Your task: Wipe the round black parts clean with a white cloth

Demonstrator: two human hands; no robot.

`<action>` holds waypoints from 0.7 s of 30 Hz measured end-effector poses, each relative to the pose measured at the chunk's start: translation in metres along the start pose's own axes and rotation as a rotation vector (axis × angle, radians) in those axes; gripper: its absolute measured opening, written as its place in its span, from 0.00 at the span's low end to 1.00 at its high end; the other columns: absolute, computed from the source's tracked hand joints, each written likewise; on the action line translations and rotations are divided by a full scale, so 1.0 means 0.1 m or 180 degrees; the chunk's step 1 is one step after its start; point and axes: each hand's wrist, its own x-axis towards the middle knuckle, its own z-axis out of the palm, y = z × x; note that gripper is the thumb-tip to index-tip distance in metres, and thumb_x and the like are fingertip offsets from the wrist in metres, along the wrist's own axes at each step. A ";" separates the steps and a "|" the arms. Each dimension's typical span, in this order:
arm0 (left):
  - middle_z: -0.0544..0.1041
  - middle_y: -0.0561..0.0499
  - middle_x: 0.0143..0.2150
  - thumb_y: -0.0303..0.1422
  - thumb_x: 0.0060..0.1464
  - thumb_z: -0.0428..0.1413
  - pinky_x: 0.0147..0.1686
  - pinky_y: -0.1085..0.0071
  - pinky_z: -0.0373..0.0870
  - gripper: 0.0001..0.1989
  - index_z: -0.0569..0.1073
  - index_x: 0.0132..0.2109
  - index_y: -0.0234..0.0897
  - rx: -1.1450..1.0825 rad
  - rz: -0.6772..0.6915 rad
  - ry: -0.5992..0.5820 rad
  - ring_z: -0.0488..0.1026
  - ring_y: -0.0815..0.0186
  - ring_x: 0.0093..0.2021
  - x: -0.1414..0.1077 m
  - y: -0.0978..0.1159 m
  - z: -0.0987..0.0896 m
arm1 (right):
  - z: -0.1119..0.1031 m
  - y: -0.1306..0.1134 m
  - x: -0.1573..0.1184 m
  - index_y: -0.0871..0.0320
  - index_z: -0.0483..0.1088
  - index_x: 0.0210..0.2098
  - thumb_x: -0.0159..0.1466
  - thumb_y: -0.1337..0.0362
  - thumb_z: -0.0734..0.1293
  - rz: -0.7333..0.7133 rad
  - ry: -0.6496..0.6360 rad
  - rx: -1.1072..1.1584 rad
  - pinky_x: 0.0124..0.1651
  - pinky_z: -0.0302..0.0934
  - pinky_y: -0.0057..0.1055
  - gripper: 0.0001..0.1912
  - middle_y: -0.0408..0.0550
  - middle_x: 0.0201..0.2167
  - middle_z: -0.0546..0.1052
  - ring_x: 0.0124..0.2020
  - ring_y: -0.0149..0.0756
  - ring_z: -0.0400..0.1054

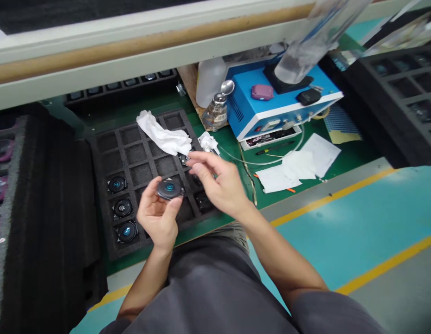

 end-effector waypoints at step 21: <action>0.81 0.45 0.55 0.32 0.47 0.73 0.54 0.64 0.79 0.30 0.77 0.58 0.43 0.0088 0.0399 -0.0315 0.82 0.58 0.52 0.04 -0.07 0.05 | -0.33 0.12 -0.44 0.58 0.71 0.43 0.64 0.61 0.72 -0.0052 -0.1254 -0.2306 0.46 0.65 0.43 0.11 0.50 0.39 0.76 0.43 0.46 0.69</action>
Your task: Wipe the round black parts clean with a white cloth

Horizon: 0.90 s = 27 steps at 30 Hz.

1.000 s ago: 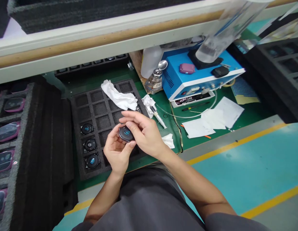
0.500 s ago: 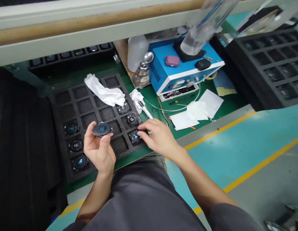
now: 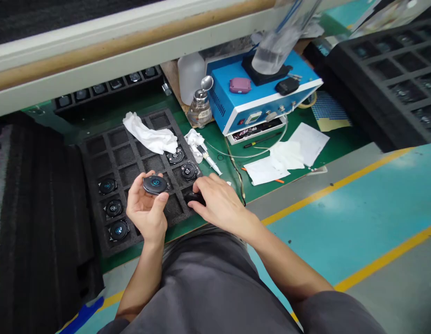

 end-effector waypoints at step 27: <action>0.79 0.43 0.56 0.30 0.50 0.71 0.56 0.67 0.77 0.31 0.75 0.61 0.43 0.0221 0.0217 -0.0112 0.79 0.58 0.57 -0.04 0.06 -0.02 | 0.00 -0.49 0.28 0.59 0.81 0.36 0.56 0.60 0.79 0.1811 -0.0171 0.6138 0.19 0.64 0.15 0.12 0.45 0.29 0.83 0.19 0.22 0.70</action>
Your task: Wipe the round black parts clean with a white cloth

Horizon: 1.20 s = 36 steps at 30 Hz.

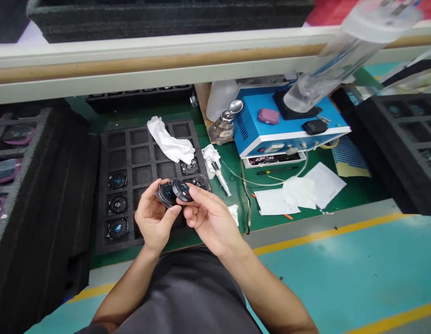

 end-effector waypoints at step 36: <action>0.78 0.43 0.53 0.33 0.50 0.70 0.50 0.69 0.79 0.28 0.77 0.58 0.41 0.0191 0.0001 0.0202 0.79 0.60 0.52 -0.01 -0.01 -0.02 | 0.03 0.11 0.01 0.57 0.80 0.43 0.58 0.58 0.79 -0.0120 0.0073 -0.0294 0.20 0.66 0.15 0.16 0.42 0.28 0.81 0.20 0.23 0.71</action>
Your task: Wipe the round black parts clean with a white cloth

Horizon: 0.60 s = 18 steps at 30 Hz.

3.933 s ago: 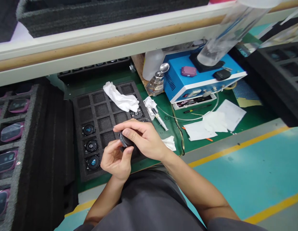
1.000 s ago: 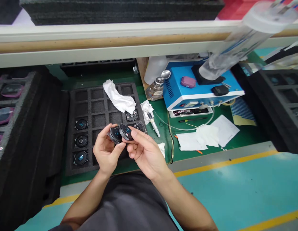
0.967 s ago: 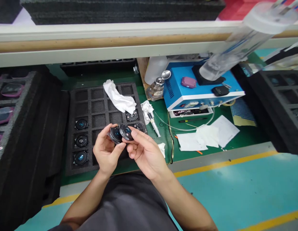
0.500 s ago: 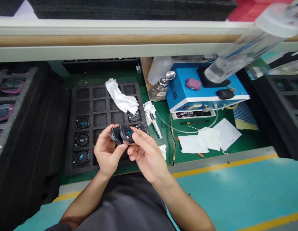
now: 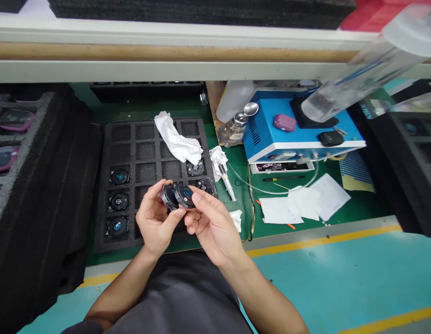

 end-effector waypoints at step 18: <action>0.77 0.46 0.55 0.29 0.51 0.70 0.51 0.71 0.78 0.30 0.75 0.60 0.46 -0.0328 -0.0015 -0.0036 0.80 0.64 0.49 0.00 -0.01 -0.02 | 0.04 0.05 -0.06 0.59 0.78 0.37 0.53 0.60 0.82 -0.0007 0.0196 0.0080 0.22 0.62 0.18 0.16 0.40 0.30 0.76 0.24 0.21 0.65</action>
